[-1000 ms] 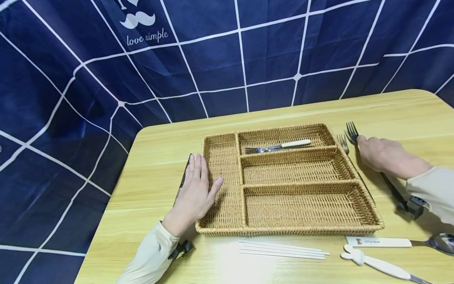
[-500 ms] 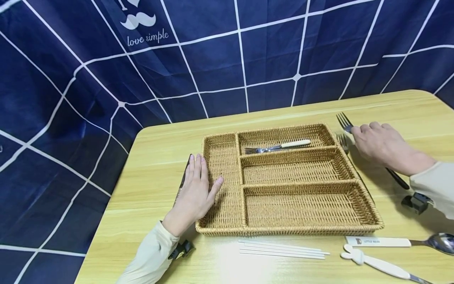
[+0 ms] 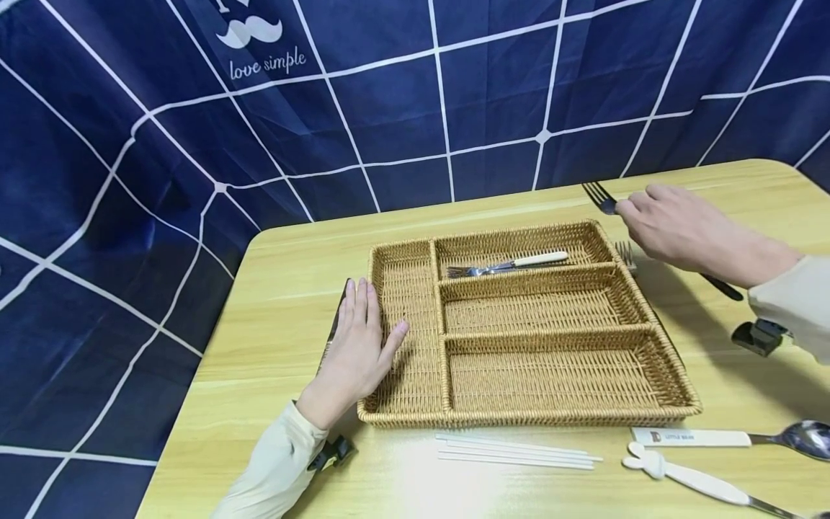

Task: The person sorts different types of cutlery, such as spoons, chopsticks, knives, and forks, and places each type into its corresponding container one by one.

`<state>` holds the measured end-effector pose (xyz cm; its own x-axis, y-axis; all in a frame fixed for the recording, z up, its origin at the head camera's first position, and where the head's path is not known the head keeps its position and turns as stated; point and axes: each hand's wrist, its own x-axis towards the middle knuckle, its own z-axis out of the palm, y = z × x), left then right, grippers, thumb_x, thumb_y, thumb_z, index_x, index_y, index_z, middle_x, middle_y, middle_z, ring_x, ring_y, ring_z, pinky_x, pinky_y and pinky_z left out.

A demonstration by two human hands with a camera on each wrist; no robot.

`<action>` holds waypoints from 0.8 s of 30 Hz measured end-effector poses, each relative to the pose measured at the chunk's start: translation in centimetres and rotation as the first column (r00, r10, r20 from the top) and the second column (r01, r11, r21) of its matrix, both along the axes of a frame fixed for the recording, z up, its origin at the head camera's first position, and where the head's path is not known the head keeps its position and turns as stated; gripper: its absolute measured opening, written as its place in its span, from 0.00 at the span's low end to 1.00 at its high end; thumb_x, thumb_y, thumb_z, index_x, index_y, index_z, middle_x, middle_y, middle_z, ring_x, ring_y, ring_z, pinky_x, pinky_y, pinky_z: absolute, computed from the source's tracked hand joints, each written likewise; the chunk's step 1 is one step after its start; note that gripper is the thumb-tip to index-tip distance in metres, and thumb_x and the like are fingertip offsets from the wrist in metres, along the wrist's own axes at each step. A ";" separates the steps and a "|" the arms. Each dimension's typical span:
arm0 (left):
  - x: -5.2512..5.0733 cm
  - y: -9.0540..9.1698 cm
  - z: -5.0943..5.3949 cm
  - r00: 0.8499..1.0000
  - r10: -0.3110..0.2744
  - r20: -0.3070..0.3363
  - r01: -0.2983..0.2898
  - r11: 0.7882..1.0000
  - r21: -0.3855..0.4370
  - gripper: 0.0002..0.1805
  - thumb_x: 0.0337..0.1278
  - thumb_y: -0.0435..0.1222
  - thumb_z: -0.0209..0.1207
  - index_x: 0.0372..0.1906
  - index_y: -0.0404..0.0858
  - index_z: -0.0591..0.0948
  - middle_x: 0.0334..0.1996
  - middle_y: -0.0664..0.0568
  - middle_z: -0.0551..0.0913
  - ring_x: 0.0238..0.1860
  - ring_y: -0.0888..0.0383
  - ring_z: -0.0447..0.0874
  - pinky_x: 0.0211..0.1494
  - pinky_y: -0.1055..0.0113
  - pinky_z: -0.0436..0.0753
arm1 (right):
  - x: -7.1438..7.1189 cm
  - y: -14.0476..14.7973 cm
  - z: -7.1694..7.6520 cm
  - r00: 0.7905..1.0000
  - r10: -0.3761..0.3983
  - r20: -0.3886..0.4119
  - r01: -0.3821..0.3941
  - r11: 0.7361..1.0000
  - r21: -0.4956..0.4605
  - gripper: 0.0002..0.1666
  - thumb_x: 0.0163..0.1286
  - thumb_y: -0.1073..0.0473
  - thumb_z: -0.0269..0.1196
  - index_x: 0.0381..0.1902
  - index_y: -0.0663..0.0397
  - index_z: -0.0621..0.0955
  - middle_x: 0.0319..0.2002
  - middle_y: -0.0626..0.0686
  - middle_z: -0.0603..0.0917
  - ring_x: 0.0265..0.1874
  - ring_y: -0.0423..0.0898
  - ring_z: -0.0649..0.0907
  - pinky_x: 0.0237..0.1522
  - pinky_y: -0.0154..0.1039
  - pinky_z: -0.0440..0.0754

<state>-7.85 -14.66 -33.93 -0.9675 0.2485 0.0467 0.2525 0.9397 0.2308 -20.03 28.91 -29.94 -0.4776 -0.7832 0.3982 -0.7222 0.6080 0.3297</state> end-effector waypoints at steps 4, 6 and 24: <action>0.0 0.0 0.1 1.000 0.004 0.003 -0.004 1.000 0.003 0.44 0.73 0.57 0.35 0.73 0.24 0.43 0.74 0.30 0.40 0.75 0.39 0.31 0.76 0.53 0.39 | -0.6 -1.4 1.2 0.997 0.061 -0.042 -0.060 0.998 0.016 0.05 0.55 0.71 0.48 0.24 0.63 0.63 0.17 0.53 0.62 0.17 0.55 0.65 0.17 0.46 0.62; 0.0 0.1 0.1 1.000 0.008 0.007 -0.008 1.000 0.004 0.44 0.73 0.56 0.36 0.73 0.24 0.43 0.74 0.31 0.40 0.75 0.39 0.31 0.76 0.53 0.39 | -0.7 -2.1 1.7 0.996 0.070 -0.052 -0.069 0.997 0.031 0.05 0.57 0.70 0.49 0.24 0.62 0.63 0.17 0.53 0.63 0.18 0.55 0.66 0.17 0.46 0.63; 0.0 0.0 0.2 1.000 0.006 0.016 -0.006 1.000 -0.002 0.43 0.74 0.56 0.35 0.72 0.24 0.43 0.74 0.32 0.36 0.75 0.39 0.30 0.76 0.53 0.39 | -1.5 -9.2 2.9 0.985 0.170 -0.021 -0.155 0.939 0.308 0.08 0.57 0.71 0.57 0.29 0.61 0.67 0.24 0.55 0.68 0.26 0.53 0.68 0.24 0.43 0.68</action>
<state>-7.86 -14.61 -33.78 -0.9697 0.2424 0.0307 0.2428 0.9416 0.2332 -21.53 19.68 -27.02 -0.3204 -0.9358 0.1474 -0.7822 0.3491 0.5160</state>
